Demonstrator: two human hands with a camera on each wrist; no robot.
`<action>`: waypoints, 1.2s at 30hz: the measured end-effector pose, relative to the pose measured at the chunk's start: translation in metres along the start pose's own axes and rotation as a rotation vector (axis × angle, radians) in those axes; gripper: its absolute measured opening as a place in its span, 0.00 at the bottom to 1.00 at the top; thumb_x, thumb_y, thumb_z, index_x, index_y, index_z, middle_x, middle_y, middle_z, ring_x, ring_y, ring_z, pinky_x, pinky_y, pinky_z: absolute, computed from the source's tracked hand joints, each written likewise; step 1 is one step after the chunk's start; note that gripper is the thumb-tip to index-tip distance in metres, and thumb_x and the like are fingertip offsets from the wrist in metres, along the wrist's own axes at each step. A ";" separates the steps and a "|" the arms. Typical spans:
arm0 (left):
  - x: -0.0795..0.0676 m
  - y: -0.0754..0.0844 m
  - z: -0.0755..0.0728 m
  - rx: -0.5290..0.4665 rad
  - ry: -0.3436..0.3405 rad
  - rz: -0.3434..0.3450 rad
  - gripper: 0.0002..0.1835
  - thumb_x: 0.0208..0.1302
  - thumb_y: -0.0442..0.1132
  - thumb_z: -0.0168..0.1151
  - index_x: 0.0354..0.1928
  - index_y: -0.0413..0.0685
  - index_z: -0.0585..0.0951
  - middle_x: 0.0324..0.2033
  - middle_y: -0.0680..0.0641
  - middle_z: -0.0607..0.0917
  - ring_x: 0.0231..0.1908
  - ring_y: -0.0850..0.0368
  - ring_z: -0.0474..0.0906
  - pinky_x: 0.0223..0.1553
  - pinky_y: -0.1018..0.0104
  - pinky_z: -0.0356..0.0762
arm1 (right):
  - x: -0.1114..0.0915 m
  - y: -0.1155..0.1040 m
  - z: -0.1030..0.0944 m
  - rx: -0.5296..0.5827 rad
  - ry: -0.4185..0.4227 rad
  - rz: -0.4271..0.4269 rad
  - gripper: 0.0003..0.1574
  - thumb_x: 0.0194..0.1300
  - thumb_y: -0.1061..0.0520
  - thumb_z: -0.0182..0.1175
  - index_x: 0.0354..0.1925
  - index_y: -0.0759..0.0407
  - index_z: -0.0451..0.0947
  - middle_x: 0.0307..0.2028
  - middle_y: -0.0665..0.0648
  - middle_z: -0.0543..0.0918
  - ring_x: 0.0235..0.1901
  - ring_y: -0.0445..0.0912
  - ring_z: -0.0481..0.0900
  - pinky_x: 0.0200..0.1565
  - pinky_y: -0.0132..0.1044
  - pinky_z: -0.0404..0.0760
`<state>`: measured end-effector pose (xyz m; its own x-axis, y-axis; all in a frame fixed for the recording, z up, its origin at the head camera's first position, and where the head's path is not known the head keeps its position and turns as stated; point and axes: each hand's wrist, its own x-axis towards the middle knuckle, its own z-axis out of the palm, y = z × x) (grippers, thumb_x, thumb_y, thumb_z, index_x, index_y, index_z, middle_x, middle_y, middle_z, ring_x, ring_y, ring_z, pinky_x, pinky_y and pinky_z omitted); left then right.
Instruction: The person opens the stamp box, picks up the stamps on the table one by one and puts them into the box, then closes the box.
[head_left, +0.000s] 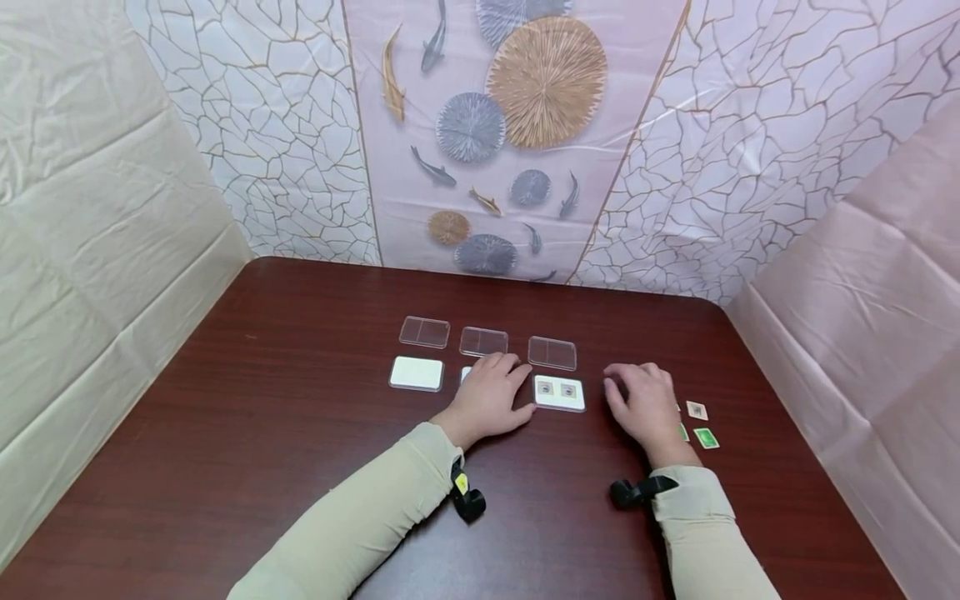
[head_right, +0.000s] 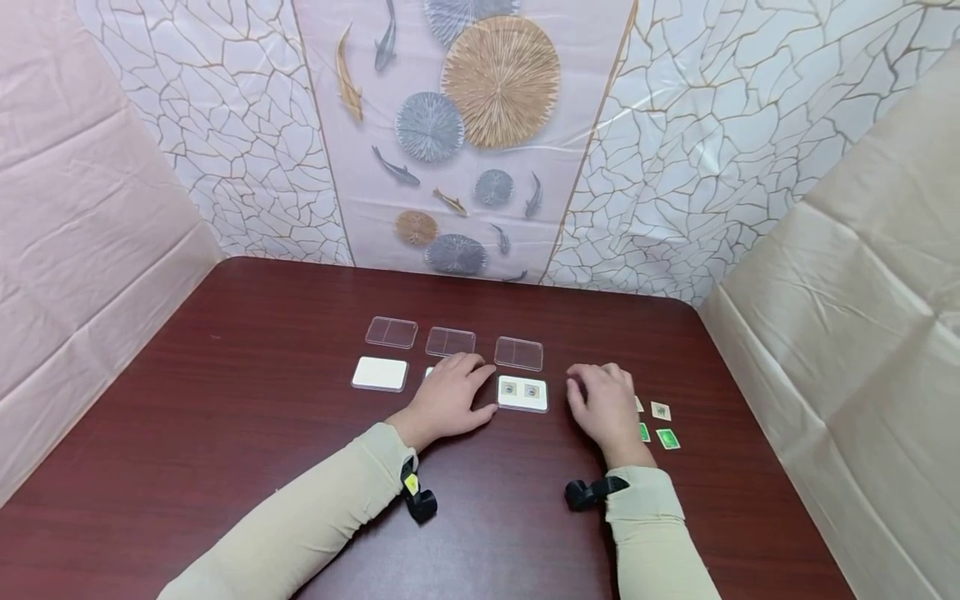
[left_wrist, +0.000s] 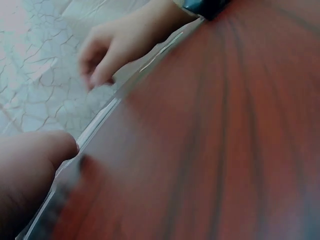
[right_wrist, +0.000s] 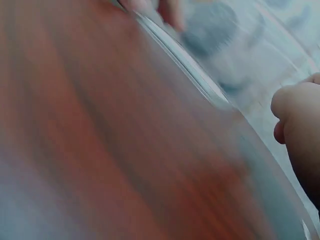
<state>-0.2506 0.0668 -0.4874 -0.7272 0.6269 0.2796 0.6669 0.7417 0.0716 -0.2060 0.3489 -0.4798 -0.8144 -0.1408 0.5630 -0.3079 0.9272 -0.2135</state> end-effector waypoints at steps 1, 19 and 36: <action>-0.002 -0.004 0.000 -0.010 0.007 0.000 0.35 0.64 0.64 0.58 0.67 0.52 0.77 0.59 0.48 0.77 0.62 0.51 0.71 0.67 0.54 0.65 | -0.002 0.007 -0.004 -0.009 -0.001 0.004 0.10 0.64 0.59 0.62 0.44 0.60 0.83 0.40 0.62 0.87 0.41 0.60 0.75 0.49 0.58 0.66; -0.038 -0.068 -0.017 -0.114 0.039 -0.006 0.37 0.58 0.63 0.65 0.64 0.48 0.78 0.54 0.46 0.79 0.56 0.47 0.74 0.64 0.51 0.68 | -0.038 0.070 -0.047 -0.023 -0.131 0.170 0.15 0.64 0.55 0.64 0.47 0.60 0.84 0.45 0.66 0.81 0.50 0.67 0.68 0.50 0.67 0.60; -0.039 -0.071 -0.014 -0.104 0.030 -0.036 0.37 0.56 0.62 0.65 0.60 0.42 0.80 0.52 0.44 0.80 0.54 0.45 0.75 0.60 0.50 0.71 | -0.036 0.071 -0.043 -0.019 -0.177 0.192 0.12 0.64 0.54 0.66 0.43 0.59 0.81 0.46 0.67 0.81 0.49 0.68 0.68 0.50 0.68 0.58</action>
<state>-0.2677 -0.0139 -0.4904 -0.7471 0.5915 0.3033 0.6546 0.7339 0.1811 -0.1774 0.4344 -0.4809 -0.9309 -0.0184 0.3648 -0.1312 0.9489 -0.2871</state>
